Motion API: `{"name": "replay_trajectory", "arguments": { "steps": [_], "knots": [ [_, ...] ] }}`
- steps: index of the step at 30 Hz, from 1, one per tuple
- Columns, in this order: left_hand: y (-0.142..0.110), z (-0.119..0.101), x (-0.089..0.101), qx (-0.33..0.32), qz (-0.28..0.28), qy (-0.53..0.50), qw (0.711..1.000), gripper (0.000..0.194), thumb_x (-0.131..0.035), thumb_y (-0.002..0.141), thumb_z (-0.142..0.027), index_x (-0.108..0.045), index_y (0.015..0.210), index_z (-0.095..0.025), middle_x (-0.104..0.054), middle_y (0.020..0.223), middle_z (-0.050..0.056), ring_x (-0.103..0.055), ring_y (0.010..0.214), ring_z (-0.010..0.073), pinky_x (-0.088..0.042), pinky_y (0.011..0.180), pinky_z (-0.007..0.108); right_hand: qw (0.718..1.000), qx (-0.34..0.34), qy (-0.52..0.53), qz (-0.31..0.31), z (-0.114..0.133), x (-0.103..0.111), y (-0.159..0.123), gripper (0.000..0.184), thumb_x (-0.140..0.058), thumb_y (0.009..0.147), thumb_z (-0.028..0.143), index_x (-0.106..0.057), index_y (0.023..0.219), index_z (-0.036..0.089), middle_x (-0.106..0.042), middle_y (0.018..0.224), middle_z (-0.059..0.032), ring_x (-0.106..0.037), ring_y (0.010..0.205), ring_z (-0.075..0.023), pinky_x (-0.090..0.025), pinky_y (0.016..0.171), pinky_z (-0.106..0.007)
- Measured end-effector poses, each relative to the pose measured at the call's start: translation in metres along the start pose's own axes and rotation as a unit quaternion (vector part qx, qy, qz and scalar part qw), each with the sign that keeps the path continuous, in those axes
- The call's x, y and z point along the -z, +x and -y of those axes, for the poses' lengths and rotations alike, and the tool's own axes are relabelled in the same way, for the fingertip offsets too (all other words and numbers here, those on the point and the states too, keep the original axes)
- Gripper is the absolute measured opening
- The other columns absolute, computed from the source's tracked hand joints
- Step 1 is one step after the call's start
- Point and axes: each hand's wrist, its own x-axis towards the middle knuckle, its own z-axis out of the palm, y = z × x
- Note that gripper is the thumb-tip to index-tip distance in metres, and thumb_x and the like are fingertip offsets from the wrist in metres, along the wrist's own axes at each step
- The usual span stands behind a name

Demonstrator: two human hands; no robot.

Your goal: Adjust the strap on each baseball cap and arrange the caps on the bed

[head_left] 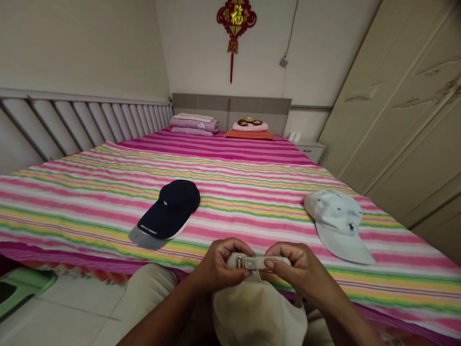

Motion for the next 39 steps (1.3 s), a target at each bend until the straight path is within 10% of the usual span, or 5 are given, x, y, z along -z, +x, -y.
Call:
{"name": "replay_trajectory", "arguments": {
  "steps": [18,39],
  "knots": [
    [0.001,0.002,-0.001,-0.126,-0.036,0.075,0.989,0.023,-0.067,0.062,-0.02,-0.065,0.085,-0.017,-0.057,0.069,0.002,-0.049,0.059,0.0115,-0.038,0.056,0.024,0.99,0.0,0.137,-0.017,0.0,-0.011,0.003,0.024,-0.061,0.064,0.035,-0.051,0.056,0.016,-0.03,0.038,0.0103,-0.014,0.035,-0.0028,-0.008,0.035,-0.019],
    [-0.001,-0.004,-0.003,-0.218,-0.047,0.148,0.964,0.029,-0.066,0.064,-0.014,-0.067,0.093,-0.021,-0.064,0.076,0.006,-0.058,0.069,0.0163,-0.044,0.063,0.028,0.992,0.031,0.097,-0.072,-0.003,-0.02,0.003,0.023,-0.061,0.065,0.034,-0.049,0.056,0.016,-0.037,0.044,0.0074,-0.022,0.04,-0.0043,-0.016,0.038,-0.019]
  ]
}}
